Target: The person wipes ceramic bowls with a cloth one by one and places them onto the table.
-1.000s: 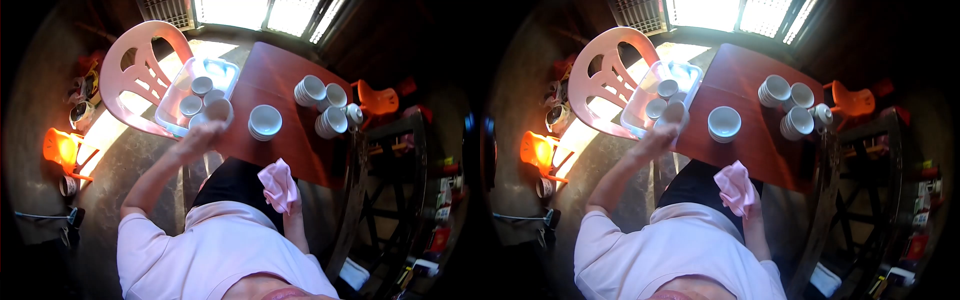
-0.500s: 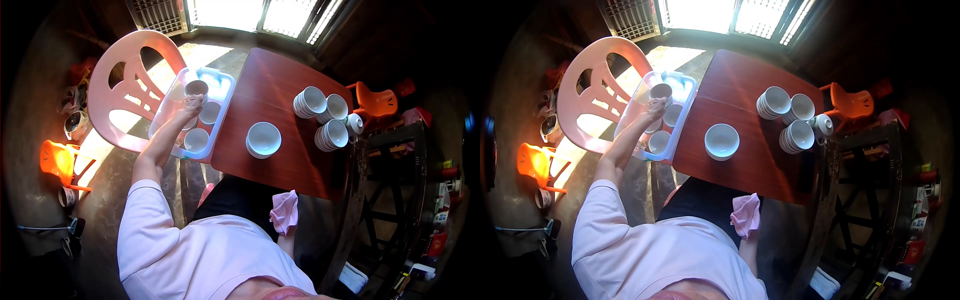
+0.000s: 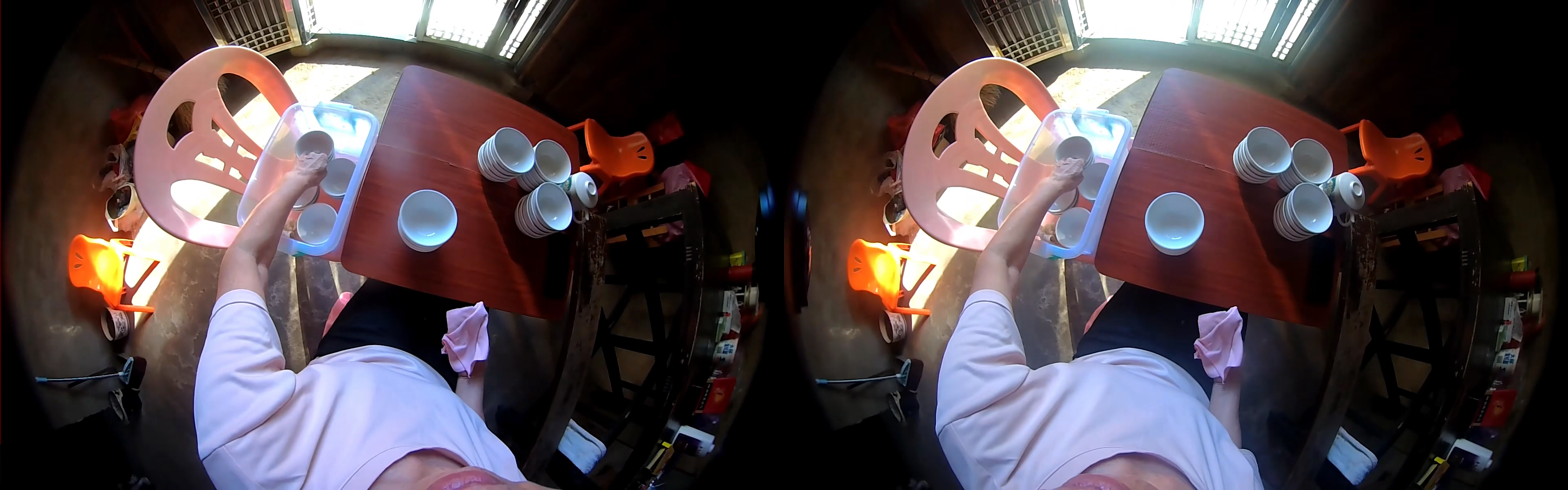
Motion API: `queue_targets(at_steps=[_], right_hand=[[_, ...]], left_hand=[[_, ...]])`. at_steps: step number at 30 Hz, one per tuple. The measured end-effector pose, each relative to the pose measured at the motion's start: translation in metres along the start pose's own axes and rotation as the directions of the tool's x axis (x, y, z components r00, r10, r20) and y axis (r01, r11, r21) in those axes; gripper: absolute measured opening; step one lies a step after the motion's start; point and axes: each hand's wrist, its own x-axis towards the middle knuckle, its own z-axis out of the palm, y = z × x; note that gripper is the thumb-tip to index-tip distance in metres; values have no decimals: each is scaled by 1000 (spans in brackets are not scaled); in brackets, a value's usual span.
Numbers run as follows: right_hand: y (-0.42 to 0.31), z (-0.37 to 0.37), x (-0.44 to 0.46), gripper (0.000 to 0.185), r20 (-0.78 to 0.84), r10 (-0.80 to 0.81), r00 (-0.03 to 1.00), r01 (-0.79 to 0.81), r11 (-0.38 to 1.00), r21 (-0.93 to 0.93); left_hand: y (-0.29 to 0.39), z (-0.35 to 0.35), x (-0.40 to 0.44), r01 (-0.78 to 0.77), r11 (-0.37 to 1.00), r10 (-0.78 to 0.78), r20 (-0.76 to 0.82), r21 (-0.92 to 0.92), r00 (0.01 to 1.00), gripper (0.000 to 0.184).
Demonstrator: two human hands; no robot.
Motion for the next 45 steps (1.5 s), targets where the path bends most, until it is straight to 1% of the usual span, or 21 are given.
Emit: queue_targets(at_steps=[1, 7, 9, 12, 13, 14, 15, 17, 21, 25, 26, 29, 31, 33, 34, 35, 37, 39, 41, 44, 45], right_hand=[[1, 6, 3, 38, 18, 6, 1000, -6, 1000, 23], [-1, 2, 3, 33, 1, -60, 998, 60, 992, -110], [-3, -5, 0, 30, 5, -75, 997, 75, 995, -61], [-9, -23, 12, 33, 270, 43, 962, -66, 995, 78], [-8, -32, 11, 37, 338, 35, 941, -80, 989, 120], [-16, -30, 0, 30, 79, -31, 996, 46, 979, -197], [-11, 20, -1, 31, 75, -104, 992, 118, 971, -209], [-13, -34, -1, 36, 155, -1, 988, 14, 996, -84], [-16, 2, -2, 39, 77, -81, 994, 96, 972, -213], [-17, 73, 4, 36, -15, -386, 922, 347, 844, -408], [-14, 91, 3, 39, 63, -536, 842, 440, 615, -654], [-17, 130, 21, 42, -26, -619, 785, 531, 694, -487], [-21, 139, 25, 43, 182, -542, 821, 565, 722, -399], [-11, 152, 31, 43, 23, -723, 691, 654, 610, -447], [-2, 144, 31, 44, 121, -793, 597, 635, 374, -676], [5, 155, 33, 44, 389, -722, 572, 510, -58, -858], [18, 176, 40, 43, 800, -358, 481, 254, -817, -518], [35, 177, 44, 39, 755, -238, 611, 132, -910, -394], [26, 185, 42, 21, 783, -326, 530, 195, -852, -487], [5, 136, 59, 24, 682, -368, 632, 375, -625, -685], [-3, 137, 54, 37, 229, -438, 869, 278, 49, -959]], left_hand=[[-2, 0, 1, -19, 1000, 19, 38, 8, 999, 31], [17, -12, -19, -108, 994, 108, -412, 24, 905, 50], [45, -33, -32, -268, 950, 124, -598, -159, 792, 46], [143, -94, -117, -546, 761, 137, -735, -351, 664, 32], [162, -97, -134, -688, 623, 262, -730, -371, 631, 30], [186, -104, -152, -749, 548, 385, -683, -372, 620, 28], [202, -94, -163, -685, 680, 449, -589, -262, 672, 30], [230, -89, -180, -645, 757, 535, -464, -107, 706, 33], [230, -49, -166, -599, 798, 528, -404, -64, 747, 25], [230, -53, -164, -563, 822, 519, -292, -87, 804, 18], [228, -50, -162, -609, 789, 543, -374, -79, 752, 17], [229, -43, -157, -611, 718, 431, -477, -334, 766, 17], [231, -42, -162, -628, 703, 404, -539, -334, 739, 17], [243, -51, -182, -629, 671, 325, -607, -393, 725, 15], [250, -59, -196, -648, 671, 299, -669, -359, 680, 14], [257, -67, -216, -632, 656, 289, -636, -413, 715, 13], [266, -71, -251, -589, 623, 265, -569, -515, 779, 13], [264, -52, -271, -529, 323, 371, -409, -785, 834, 14], [277, -46, -288, -101, -262, 338, -190, -960, 922, 19], [276, -40, -292, -47, -373, 343, -184, -927, 921, 13], [278, -41, -292, 15, -468, 332, -160, -883, 929, 10]])
